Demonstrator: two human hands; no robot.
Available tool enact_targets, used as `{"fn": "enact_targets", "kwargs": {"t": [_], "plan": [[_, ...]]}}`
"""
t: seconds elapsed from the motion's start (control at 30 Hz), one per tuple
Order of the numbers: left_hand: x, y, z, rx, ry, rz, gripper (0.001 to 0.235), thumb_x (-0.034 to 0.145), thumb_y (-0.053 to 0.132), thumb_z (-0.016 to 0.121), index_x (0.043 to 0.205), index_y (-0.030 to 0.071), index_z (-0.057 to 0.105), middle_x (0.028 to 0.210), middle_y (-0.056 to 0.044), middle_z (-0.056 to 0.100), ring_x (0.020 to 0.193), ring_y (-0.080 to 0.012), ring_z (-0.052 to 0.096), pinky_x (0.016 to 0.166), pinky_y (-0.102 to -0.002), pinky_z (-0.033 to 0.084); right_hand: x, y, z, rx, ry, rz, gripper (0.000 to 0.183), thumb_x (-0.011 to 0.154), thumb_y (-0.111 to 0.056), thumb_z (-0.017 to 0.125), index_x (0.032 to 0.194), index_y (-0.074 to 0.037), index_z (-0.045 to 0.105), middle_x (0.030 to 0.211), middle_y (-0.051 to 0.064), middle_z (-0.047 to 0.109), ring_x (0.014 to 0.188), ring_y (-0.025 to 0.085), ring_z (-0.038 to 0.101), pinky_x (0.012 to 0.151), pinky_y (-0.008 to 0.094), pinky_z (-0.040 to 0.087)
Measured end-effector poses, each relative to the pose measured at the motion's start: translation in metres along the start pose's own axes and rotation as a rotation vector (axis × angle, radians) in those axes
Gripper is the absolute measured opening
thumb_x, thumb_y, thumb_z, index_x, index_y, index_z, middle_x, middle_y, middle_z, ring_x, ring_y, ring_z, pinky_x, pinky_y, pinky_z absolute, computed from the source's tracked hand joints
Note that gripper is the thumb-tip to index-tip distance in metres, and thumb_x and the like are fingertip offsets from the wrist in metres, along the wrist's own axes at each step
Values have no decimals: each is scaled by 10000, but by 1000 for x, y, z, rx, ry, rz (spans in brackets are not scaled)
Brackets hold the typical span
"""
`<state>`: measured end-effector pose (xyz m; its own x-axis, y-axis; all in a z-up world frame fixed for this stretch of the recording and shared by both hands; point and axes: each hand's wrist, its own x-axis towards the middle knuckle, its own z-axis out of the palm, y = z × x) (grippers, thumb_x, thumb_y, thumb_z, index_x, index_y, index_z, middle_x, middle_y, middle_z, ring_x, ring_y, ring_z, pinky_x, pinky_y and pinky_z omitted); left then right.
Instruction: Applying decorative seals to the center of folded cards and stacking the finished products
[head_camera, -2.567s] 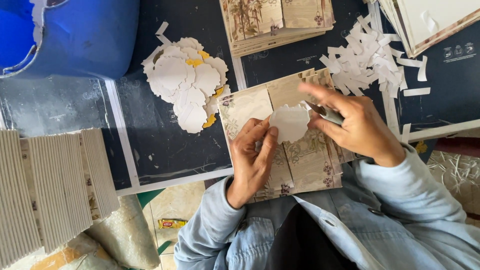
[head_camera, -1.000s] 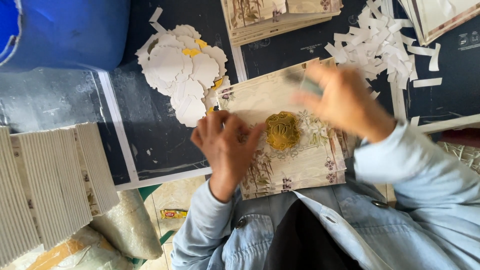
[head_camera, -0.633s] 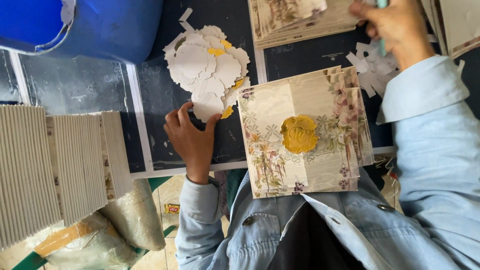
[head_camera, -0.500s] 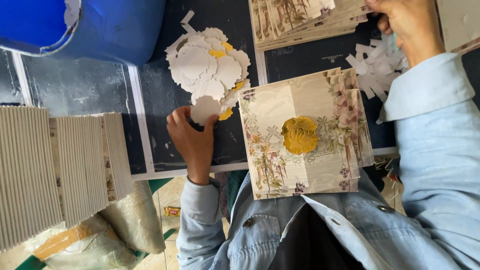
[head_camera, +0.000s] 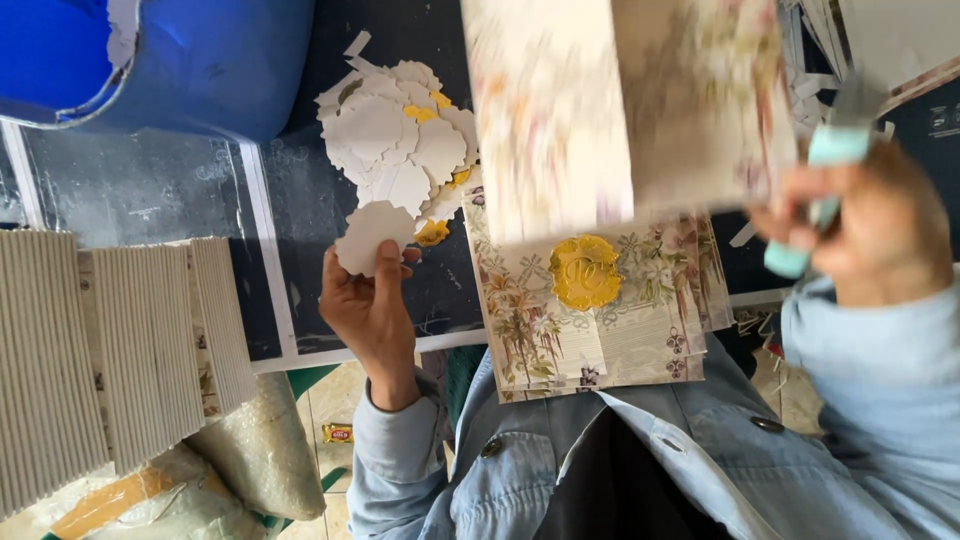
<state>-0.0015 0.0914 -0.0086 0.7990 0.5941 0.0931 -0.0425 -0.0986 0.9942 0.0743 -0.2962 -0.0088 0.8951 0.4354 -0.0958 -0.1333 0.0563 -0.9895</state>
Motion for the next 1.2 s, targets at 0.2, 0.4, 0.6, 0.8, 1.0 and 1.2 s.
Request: {"fn": "enact_targets", "kwargs": {"t": [0.2,0.4,0.6,0.8,1.0,1.2], "plan": [[-17,2,2,-211,-116,-14,277,865,182,664,1075,15,599,998,-118,624,653,-163,643,565,-202,552,-89,7,67,161,110,182,103,754,-65,603,656,-35,614,516,51,555,379,104,440,311,223,353],[-46,12,29,-320,-461,17,151,898,87,600,1030,16,591,977,-89,511,770,-162,556,596,-223,565,-96,-19,90,-955,67,156,446,758,-290,635,1117,-26,608,964,55,674,710,148,660,692,273,497],[-73,45,62,-119,-673,40,140,887,149,585,828,22,588,756,-27,439,653,-121,384,514,-251,296,-58,-21,131,-1095,59,-318,636,885,-96,611,1437,-111,293,798,8,463,592,117,434,550,236,447],[-85,42,73,-39,-708,103,196,866,52,609,714,41,486,705,-20,366,558,-105,331,434,-263,256,-28,-20,142,-1059,105,-377,624,916,-14,586,1451,-85,272,867,28,494,611,130,440,562,238,487],[-76,27,82,-91,-650,107,185,874,97,603,731,54,496,700,-19,383,544,-86,317,417,-242,264,-32,-22,141,-1092,85,-394,627,901,-12,558,1444,-56,248,1254,119,566,863,186,624,739,281,547],[-74,17,85,-166,-713,71,139,888,71,589,773,16,532,754,-31,406,556,-90,408,412,-206,387,-25,4,137,-1029,145,-364,556,925,-3,548,1426,-95,326,1093,97,586,713,155,555,593,245,524]]}}
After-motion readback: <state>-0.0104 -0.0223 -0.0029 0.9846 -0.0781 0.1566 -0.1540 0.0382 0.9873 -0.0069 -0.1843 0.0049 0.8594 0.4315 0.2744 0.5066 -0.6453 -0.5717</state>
